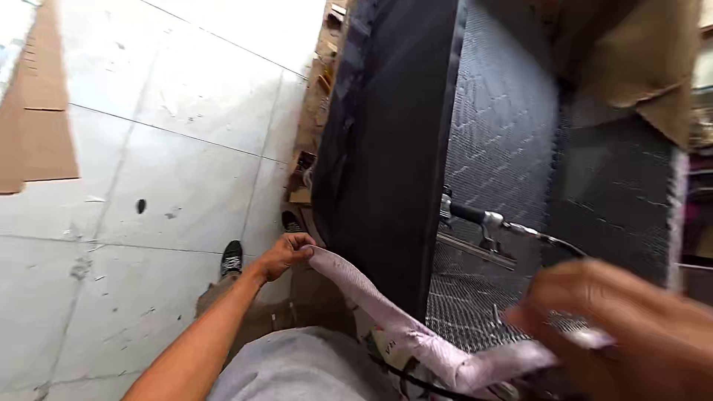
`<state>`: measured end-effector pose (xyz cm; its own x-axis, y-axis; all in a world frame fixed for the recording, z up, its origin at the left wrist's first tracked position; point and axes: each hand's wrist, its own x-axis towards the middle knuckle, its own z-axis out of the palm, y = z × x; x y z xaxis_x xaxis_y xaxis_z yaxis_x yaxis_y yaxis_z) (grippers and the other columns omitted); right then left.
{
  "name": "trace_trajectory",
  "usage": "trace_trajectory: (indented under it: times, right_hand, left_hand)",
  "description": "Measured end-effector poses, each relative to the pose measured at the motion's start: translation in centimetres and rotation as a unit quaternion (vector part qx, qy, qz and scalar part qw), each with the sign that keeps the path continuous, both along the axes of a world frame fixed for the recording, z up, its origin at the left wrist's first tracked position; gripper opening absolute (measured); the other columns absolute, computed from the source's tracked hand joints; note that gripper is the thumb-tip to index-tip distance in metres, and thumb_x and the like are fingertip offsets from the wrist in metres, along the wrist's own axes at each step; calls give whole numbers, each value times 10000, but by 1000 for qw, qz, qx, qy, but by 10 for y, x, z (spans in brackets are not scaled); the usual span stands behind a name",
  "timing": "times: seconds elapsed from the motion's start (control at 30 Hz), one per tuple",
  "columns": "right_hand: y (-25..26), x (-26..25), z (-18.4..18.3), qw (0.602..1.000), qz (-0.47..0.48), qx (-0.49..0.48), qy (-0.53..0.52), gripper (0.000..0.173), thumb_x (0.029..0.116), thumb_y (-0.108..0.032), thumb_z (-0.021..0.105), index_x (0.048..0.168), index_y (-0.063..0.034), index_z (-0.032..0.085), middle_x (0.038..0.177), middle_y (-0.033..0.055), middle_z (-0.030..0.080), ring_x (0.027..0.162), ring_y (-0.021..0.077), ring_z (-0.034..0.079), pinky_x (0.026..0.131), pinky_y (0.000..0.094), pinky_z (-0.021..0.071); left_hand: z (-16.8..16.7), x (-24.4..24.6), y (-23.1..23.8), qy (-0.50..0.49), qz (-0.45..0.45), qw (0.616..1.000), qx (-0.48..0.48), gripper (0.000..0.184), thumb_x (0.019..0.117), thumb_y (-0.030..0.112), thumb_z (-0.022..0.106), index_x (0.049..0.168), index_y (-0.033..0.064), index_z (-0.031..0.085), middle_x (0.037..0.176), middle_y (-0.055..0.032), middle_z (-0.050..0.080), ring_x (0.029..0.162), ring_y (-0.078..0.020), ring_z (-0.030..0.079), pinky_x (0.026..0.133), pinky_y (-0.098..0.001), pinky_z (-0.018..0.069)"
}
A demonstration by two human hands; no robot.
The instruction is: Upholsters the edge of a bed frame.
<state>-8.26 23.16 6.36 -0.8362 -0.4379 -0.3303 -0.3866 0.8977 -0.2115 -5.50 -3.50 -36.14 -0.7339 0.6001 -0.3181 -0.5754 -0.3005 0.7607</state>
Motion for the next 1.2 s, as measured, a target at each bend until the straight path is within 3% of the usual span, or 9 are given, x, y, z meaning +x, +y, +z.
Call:
trace_trajectory:
  times: [0.17,0.47,0.6,0.67,0.73,0.8,0.9,1.07,1.2]
  right_hand:
    - [-124,63,-26,981,130,140,14,223,1009,-108,582,1189,-73,708,1071,114,731,979,293,683,826,435,547]
    - [-164,57,-121,888,146,400,173,233,929,-52,502,767,-21,667,685,92,567,625,256,573,514,370,368]
    - [-170,54,-130,883,146,413,169,259,913,-36,509,678,-32,618,624,74,527,593,241,551,516,365,351]
    - [-171,53,-132,885,137,414,161,237,908,-50,521,690,-46,614,621,70,529,596,241,556,526,367,362]
    - [-169,53,-134,889,124,411,159,230,916,-64,517,699,-51,594,608,68,512,589,245,553,530,373,366]
    - [-168,55,-136,889,113,416,155,233,924,-64,509,705,-40,585,590,75,506,577,257,556,537,384,386]
    - [-166,51,-141,885,102,428,152,239,926,-56,505,696,-43,567,565,64,481,554,246,537,546,376,376]
    - [-169,50,-148,879,85,441,159,261,945,-26,485,700,-32,573,599,76,493,597,247,538,551,377,353]
    - [-169,53,-151,875,74,450,164,244,967,-47,476,762,-33,607,692,90,547,699,266,573,608,389,377]
  left_hand:
    - [-5,5,18,-71,17,995,61,49,973,28,593,981,75,582,613,-1,577,528,-70,542,545,-249,486]
    - [1,-11,28,-172,-74,978,89,34,973,-19,602,964,14,608,698,-71,665,590,-109,640,571,-244,544]
    - [2,-6,6,45,35,996,-75,244,1042,233,594,1187,37,600,954,-53,679,862,-117,632,792,-343,535]
    - [9,4,-3,237,112,956,-135,454,1025,464,530,1232,87,673,1247,-50,664,1244,-209,560,1067,-460,455]
    - [25,18,1,370,119,914,-118,435,978,518,564,1163,169,747,1284,-18,654,1332,-227,521,1143,-503,408]
    - [25,35,14,425,134,888,-115,194,917,225,619,1031,162,762,1115,18,713,1176,-155,630,1130,-473,444]
    - [12,37,35,387,199,883,-177,141,804,-9,607,716,87,662,736,-12,656,775,-155,662,805,-370,565]
    - [5,14,52,291,117,911,-268,187,765,-60,711,656,40,596,689,-94,628,685,-249,656,633,-449,550]
    - [9,-14,53,240,0,926,-290,112,796,-34,703,714,25,655,765,-129,680,768,-299,688,712,-515,554]
